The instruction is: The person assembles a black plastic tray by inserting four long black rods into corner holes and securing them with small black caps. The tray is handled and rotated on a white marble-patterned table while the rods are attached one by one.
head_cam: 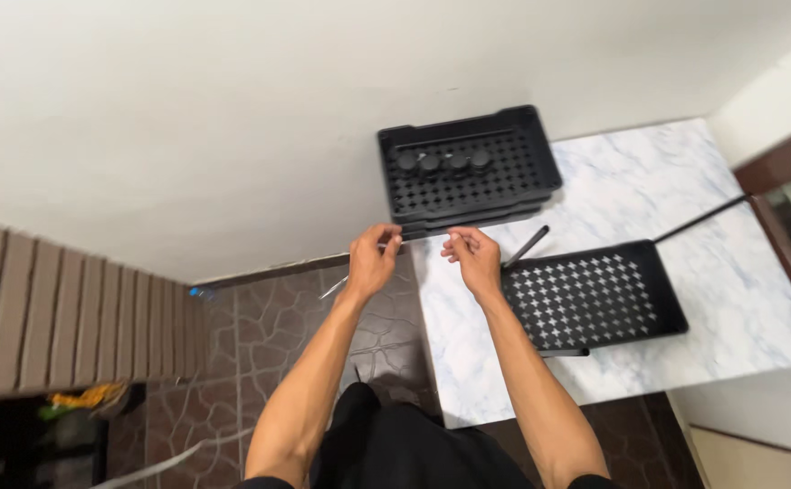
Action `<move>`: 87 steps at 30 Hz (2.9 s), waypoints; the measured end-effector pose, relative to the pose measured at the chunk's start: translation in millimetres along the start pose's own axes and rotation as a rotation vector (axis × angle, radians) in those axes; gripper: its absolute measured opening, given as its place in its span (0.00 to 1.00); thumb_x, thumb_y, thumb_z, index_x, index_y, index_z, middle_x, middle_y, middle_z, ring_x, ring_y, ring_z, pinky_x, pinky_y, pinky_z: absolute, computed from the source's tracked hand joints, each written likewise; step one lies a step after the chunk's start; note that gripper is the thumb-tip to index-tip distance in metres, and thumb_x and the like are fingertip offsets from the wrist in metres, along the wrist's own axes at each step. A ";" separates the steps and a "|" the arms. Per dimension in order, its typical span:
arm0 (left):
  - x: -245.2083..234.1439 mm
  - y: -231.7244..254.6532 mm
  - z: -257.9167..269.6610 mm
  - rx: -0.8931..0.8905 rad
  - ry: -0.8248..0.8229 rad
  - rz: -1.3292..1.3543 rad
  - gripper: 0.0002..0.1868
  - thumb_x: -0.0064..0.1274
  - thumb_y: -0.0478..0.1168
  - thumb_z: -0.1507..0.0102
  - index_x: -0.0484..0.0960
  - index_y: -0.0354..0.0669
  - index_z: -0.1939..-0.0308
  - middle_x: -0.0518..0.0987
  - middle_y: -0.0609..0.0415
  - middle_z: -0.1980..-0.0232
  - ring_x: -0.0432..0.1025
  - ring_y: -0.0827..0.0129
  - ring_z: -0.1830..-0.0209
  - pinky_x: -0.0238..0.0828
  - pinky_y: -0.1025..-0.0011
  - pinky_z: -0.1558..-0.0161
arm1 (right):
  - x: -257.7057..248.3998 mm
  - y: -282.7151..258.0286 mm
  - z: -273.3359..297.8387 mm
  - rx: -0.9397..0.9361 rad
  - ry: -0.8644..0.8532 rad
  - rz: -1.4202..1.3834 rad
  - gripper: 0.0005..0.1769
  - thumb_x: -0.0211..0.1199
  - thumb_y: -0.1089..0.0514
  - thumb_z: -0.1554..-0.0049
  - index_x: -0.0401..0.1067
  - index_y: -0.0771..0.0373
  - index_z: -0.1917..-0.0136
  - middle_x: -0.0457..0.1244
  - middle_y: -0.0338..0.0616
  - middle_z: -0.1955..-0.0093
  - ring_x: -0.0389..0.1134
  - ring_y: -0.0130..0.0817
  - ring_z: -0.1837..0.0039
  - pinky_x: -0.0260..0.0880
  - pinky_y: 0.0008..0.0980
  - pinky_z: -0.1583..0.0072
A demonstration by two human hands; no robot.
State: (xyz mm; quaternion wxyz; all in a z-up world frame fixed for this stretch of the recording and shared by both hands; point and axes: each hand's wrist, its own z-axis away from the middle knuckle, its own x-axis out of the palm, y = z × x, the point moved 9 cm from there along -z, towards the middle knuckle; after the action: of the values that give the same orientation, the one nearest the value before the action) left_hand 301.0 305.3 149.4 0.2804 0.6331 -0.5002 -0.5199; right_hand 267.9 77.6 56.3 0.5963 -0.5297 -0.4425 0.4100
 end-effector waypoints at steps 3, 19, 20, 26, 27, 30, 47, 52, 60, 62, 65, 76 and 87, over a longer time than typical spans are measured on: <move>27.8 1.0 -40.8 -0.012 -0.077 0.006 0.09 0.55 0.33 0.36 0.83 0.35 0.53 0.83 0.43 0.56 0.80 0.55 0.58 0.78 0.64 0.55 | -12.4 -7.3 -20.1 -0.028 0.088 -0.009 0.11 0.59 0.59 0.36 0.74 0.70 0.45 0.70 0.46 0.57 0.74 0.31 0.57 0.72 0.26 0.56; 86.5 -41.5 -189.3 0.403 -0.373 -0.307 0.10 0.51 0.28 0.37 0.83 0.29 0.53 0.78 0.35 0.47 0.71 0.41 0.49 0.69 0.54 0.45 | 20.6 -13.9 -85.2 -0.058 0.435 0.234 0.09 0.60 0.62 0.38 0.77 0.68 0.47 0.72 0.45 0.58 0.74 0.29 0.57 0.74 0.28 0.55; 91.2 -44.0 -198.7 0.417 -0.393 -0.316 0.10 0.51 0.29 0.37 0.83 0.29 0.53 0.78 0.33 0.47 0.70 0.40 0.49 0.69 0.53 0.46 | 20.7 -21.6 -91.1 -0.095 0.458 0.308 0.09 0.61 0.63 0.39 0.77 0.68 0.48 0.73 0.46 0.59 0.74 0.30 0.57 0.75 0.29 0.53; 117.7 -74.5 -227.4 0.380 -0.576 -0.453 0.11 0.50 0.32 0.38 0.81 0.27 0.54 0.79 0.31 0.51 0.74 0.38 0.51 0.74 0.51 0.50 | 28.5 -33.3 -94.9 -0.105 0.597 0.606 0.07 0.65 0.62 0.44 0.79 0.65 0.53 0.72 0.50 0.58 0.75 0.39 0.55 0.75 0.36 0.50; 121.6 -77.7 -230.5 0.343 -0.585 -0.488 0.10 0.50 0.33 0.38 0.81 0.28 0.56 0.79 0.31 0.51 0.75 0.38 0.51 0.75 0.50 0.52 | 26.4 -36.3 -96.4 -0.106 0.622 0.621 0.07 0.65 0.62 0.45 0.79 0.65 0.53 0.72 0.50 0.59 0.75 0.39 0.56 0.75 0.36 0.51; 136.6 -83.0 -232.3 0.343 -0.635 -0.707 0.10 0.51 0.37 0.34 0.81 0.32 0.54 0.82 0.35 0.54 0.79 0.42 0.55 0.78 0.53 0.54 | 22.6 -36.3 -95.1 -0.072 0.690 0.644 0.07 0.65 0.61 0.46 0.79 0.64 0.54 0.72 0.49 0.60 0.75 0.38 0.57 0.74 0.36 0.53; 135.2 -71.6 -236.5 0.208 -0.773 -0.712 0.15 0.57 0.34 0.40 0.79 0.34 0.50 0.77 0.38 0.45 0.76 0.41 0.48 0.76 0.52 0.49 | 12.8 -26.2 -92.3 0.050 0.712 0.605 0.08 0.65 0.58 0.45 0.79 0.63 0.55 0.71 0.46 0.63 0.73 0.35 0.61 0.73 0.34 0.56; 110.6 -49.1 -236.6 0.181 -0.655 -0.402 0.18 0.54 0.29 0.42 0.76 0.31 0.48 0.75 0.34 0.45 0.75 0.36 0.51 0.73 0.48 0.50 | 12.6 -20.4 -93.5 0.023 0.681 0.561 0.09 0.67 0.57 0.45 0.79 0.64 0.54 0.71 0.45 0.63 0.72 0.33 0.61 0.72 0.33 0.56; 91.0 -27.9 -230.0 0.251 -0.585 -0.205 0.08 0.44 0.29 0.33 0.77 0.32 0.52 0.80 0.35 0.56 0.75 0.39 0.56 0.69 0.47 0.55 | 7.9 -12.5 -101.2 0.189 0.618 0.235 0.17 0.64 0.54 0.41 0.75 0.65 0.42 0.72 0.45 0.54 0.74 0.31 0.58 0.71 0.29 0.57; 88.9 -21.2 -225.7 0.294 -0.602 -0.122 0.08 0.45 0.29 0.33 0.77 0.32 0.52 0.81 0.36 0.58 0.76 0.41 0.58 0.70 0.49 0.56 | 7.6 -13.3 -94.6 0.335 0.593 0.160 0.24 0.61 0.52 0.40 0.69 0.63 0.33 0.71 0.44 0.48 0.74 0.29 0.55 0.68 0.31 0.60; 92.3 -20.1 -216.8 0.265 -0.679 0.048 0.09 0.48 0.31 0.33 0.78 0.33 0.51 0.83 0.43 0.62 0.78 0.54 0.63 0.73 0.58 0.60 | 13.7 -44.8 -94.6 0.211 0.551 0.018 0.31 0.56 0.50 0.37 0.59 0.61 0.25 0.70 0.44 0.41 0.75 0.31 0.54 0.69 0.29 0.60; 133.7 -39.8 -136.1 -0.230 -1.243 0.511 0.12 0.47 0.40 0.29 0.77 0.38 0.46 0.80 0.56 0.64 0.68 0.79 0.75 0.66 0.78 0.71 | -11.9 -128.9 -52.9 -0.252 0.719 -0.137 0.30 0.57 0.51 0.33 0.59 0.62 0.23 0.71 0.48 0.49 0.64 0.23 0.62 0.66 0.24 0.59; 124.5 -33.6 -157.8 -0.560 -1.036 0.809 0.08 0.55 0.37 0.32 0.80 0.36 0.53 0.83 0.47 0.60 0.70 0.75 0.76 0.66 0.76 0.73 | -46.5 -131.1 23.0 -0.446 0.822 -0.445 0.17 0.55 0.59 0.32 0.61 0.62 0.31 0.70 0.59 0.47 0.67 0.31 0.59 0.68 0.31 0.56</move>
State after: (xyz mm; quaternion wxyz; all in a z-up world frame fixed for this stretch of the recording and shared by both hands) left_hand 455.5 175.6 120.6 0.3297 -0.0260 -0.6123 -0.7181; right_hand 235.8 25.8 183.4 0.6664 -0.6541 -0.3503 -0.0729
